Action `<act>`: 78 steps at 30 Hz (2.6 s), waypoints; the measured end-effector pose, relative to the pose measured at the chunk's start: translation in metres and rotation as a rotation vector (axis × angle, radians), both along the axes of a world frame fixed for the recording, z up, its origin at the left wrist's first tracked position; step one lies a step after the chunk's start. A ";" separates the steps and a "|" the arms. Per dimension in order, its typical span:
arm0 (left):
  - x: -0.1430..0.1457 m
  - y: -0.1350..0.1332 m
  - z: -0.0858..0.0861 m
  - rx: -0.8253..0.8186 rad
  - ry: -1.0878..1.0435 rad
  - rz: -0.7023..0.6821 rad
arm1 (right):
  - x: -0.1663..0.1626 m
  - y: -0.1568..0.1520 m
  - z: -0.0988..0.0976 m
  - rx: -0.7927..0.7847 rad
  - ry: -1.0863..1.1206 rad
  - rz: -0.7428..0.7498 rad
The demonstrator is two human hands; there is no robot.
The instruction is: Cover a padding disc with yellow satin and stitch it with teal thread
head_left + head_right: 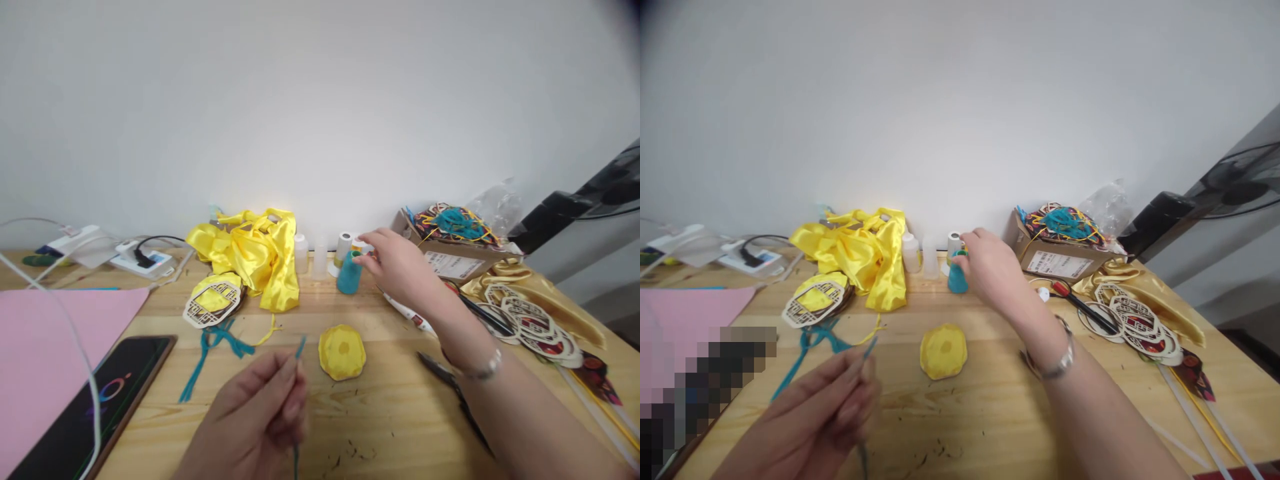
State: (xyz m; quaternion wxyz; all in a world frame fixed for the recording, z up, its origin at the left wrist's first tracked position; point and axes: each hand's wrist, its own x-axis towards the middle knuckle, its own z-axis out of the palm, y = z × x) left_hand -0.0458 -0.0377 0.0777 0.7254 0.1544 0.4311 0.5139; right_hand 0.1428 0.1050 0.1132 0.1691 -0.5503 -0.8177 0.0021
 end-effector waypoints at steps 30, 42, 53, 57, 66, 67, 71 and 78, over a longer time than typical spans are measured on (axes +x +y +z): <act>0.032 0.025 -0.037 0.052 -0.167 -0.061 | -0.010 -0.107 -0.080 -0.787 1.264 -0.142; 0.033 0.027 -0.038 0.065 -0.116 -0.018 | -0.012 -0.110 -0.082 -0.928 1.200 -0.117; 0.030 0.028 -0.042 -0.020 0.109 0.071 | 0.001 -0.110 -0.073 -0.324 1.122 -0.275; 0.039 0.022 -0.040 -0.042 0.074 -0.092 | -0.015 -0.125 -0.083 0.082 0.711 -0.086; 0.037 0.020 -0.042 -0.043 0.005 -0.143 | -0.024 -0.134 -0.099 0.295 0.449 0.108; 0.038 0.021 -0.042 -0.036 0.003 -0.148 | -0.024 -0.134 -0.098 0.297 0.443 0.110; 0.039 0.021 -0.042 -0.029 0.018 -0.150 | -0.024 -0.133 -0.096 0.315 0.406 0.107; 0.038 0.019 -0.041 -0.043 0.044 -0.142 | -0.024 -0.134 -0.098 0.303 0.395 0.106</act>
